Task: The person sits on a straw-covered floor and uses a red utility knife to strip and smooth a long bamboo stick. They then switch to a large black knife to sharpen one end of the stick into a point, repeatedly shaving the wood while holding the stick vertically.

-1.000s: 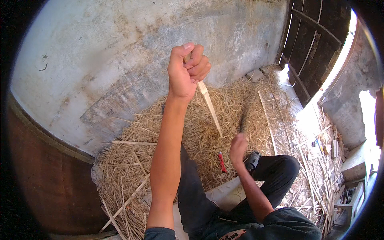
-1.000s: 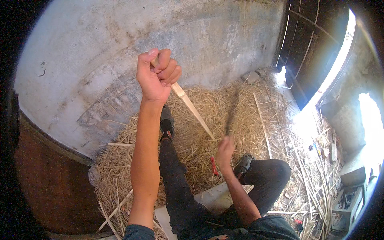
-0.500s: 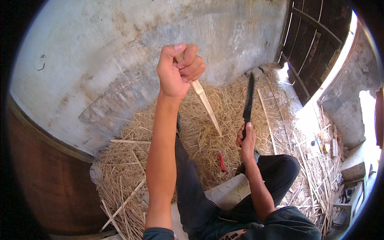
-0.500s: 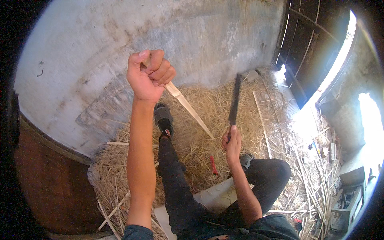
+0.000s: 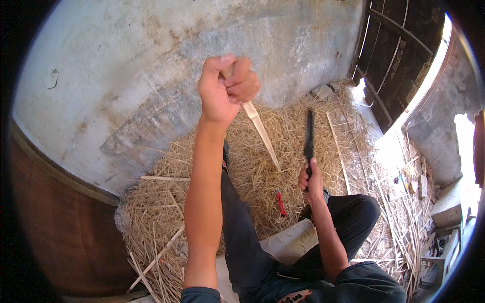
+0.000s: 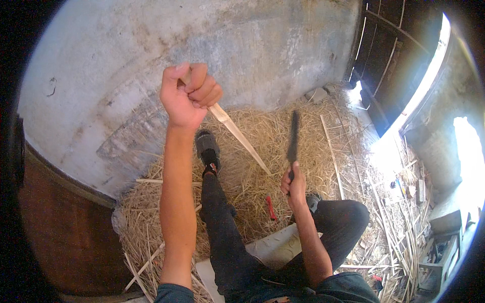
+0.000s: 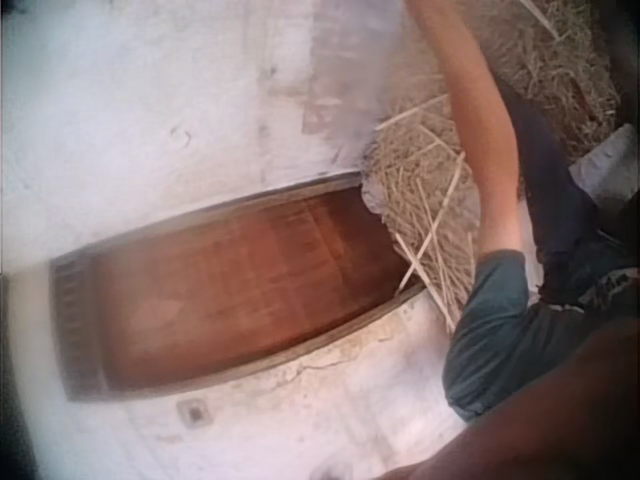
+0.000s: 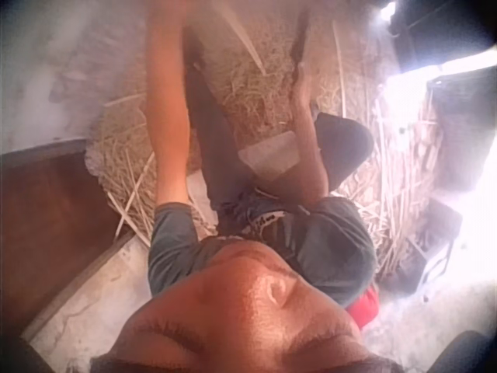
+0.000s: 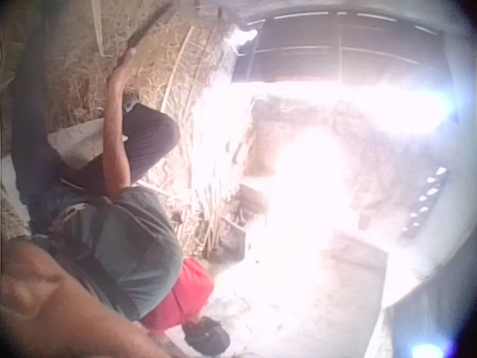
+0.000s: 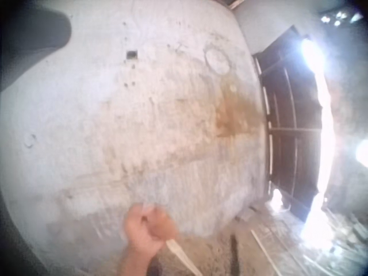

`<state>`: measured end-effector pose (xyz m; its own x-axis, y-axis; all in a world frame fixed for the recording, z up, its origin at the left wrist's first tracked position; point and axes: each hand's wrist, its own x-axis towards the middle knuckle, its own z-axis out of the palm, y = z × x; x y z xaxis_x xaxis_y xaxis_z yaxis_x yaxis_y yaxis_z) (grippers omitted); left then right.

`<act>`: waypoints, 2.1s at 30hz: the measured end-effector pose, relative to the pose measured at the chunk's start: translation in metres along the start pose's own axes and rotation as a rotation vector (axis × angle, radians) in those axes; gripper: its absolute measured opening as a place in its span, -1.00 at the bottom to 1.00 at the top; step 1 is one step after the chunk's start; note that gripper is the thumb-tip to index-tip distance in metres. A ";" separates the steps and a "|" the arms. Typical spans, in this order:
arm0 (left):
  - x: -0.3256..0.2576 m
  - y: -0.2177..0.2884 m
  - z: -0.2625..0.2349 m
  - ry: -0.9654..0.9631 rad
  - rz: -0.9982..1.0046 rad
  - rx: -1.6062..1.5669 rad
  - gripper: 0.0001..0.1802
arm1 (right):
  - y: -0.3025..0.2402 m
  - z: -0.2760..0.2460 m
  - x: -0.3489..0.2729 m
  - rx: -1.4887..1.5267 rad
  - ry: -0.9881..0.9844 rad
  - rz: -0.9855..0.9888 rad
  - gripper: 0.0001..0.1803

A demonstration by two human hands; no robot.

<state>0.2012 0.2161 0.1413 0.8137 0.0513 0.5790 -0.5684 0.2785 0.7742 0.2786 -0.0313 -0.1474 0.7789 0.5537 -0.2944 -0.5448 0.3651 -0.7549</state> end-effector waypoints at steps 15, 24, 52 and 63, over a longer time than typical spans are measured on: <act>0.008 -0.014 0.035 0.313 0.049 0.124 -0.48 | 0.034 0.004 0.020 -0.695 -0.004 -0.140 -0.47; 0.011 -0.017 0.037 0.292 0.034 0.137 -0.49 | 0.095 -0.021 0.023 -0.911 0.273 -0.615 -0.42; 0.002 -0.009 0.012 0.305 0.061 0.103 -0.50 | 0.158 -0.100 0.023 -0.730 0.140 -0.005 -0.37; 0.008 -0.024 0.028 0.859 0.311 0.403 -0.45 | 0.117 -0.004 0.009 -0.753 0.328 -0.752 -0.47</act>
<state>0.2176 0.1830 0.1346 0.3429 0.7872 0.5127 -0.6403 -0.2035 0.7407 0.2227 0.0134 -0.2405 0.9362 0.1173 0.3313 0.3418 -0.0847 -0.9360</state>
